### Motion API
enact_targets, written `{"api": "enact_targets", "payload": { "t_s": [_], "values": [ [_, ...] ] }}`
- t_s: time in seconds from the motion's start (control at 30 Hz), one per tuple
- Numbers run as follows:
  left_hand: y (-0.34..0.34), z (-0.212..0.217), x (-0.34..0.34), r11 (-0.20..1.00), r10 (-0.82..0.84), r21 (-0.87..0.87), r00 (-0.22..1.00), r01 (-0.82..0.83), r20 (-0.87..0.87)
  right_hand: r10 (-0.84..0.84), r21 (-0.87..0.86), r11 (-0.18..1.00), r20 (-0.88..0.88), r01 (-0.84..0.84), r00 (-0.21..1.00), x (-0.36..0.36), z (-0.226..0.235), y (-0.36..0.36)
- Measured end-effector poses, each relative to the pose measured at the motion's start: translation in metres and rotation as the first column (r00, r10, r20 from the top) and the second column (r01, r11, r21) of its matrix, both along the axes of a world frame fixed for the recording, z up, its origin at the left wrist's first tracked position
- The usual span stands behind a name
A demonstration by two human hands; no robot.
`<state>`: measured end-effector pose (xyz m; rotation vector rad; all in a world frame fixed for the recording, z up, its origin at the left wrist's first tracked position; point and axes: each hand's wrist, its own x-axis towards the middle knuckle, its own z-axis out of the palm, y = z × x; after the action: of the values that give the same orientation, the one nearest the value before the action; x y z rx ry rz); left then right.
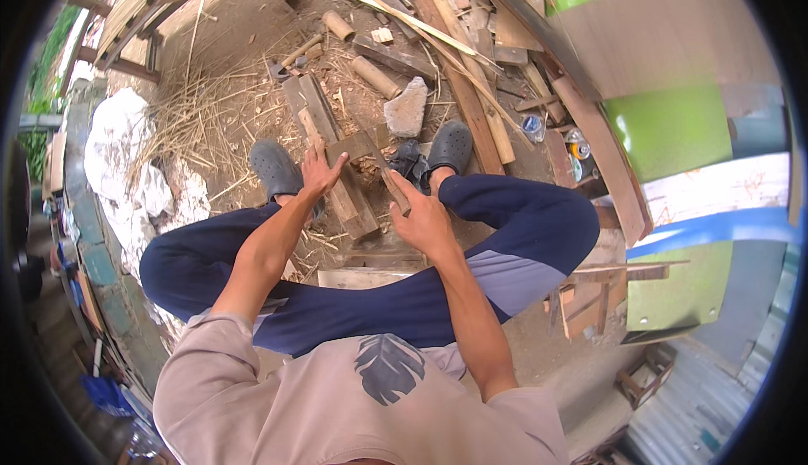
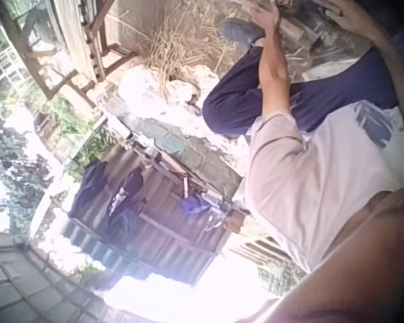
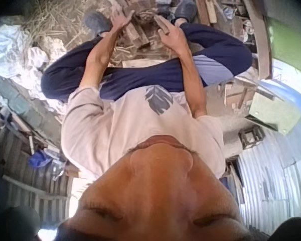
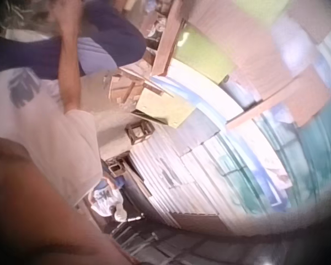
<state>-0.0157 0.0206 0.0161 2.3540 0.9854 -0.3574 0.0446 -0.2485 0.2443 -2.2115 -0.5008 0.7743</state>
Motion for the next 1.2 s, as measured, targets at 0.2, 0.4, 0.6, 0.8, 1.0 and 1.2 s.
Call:
{"api": "enact_targets", "payload": {
  "t_s": [0.2, 0.4, 0.6, 0.8, 1.0, 1.2],
  "values": [
    [0.007, -0.008, 0.008, 0.975, 0.140, -0.154, 0.982, -0.159, -0.125, 0.044, 0.110, 0.992, 0.086, -0.054, 0.995, -0.014, 0.030, -0.009],
    [-0.039, 0.000, 0.041, 0.948, 0.311, -0.107, 0.945, -0.301, 0.101, -0.180, 0.141, 0.974, -0.008, 0.180, 0.984, -0.015, 0.066, -0.027],
    [-0.114, 0.038, 0.056, 0.783, -0.610, 0.124, 0.714, 0.610, 0.344, -0.340, 0.243, 0.908, -0.054, 0.342, 0.939, 0.002, 0.051, -0.037],
    [-0.119, 0.030, 0.046, 0.737, -0.628, 0.241, 0.509, 0.631, 0.589, -0.307, 0.209, 0.930, -0.016, 0.304, 0.952, -0.001, 0.043, -0.042],
    [-0.052, 0.004, -0.004, 0.460, -0.869, 0.213, 0.387, 0.862, 0.308, -0.047, 0.151, 0.988, 0.197, 0.017, 0.979, -0.016, 0.043, -0.022],
    [0.021, 0.029, -0.016, 0.597, -0.799, 0.327, 0.578, 0.732, 0.165, 0.106, 0.101, 0.986, 0.250, -0.134, 0.963, -0.027, 0.036, -0.007]
  ]
}}
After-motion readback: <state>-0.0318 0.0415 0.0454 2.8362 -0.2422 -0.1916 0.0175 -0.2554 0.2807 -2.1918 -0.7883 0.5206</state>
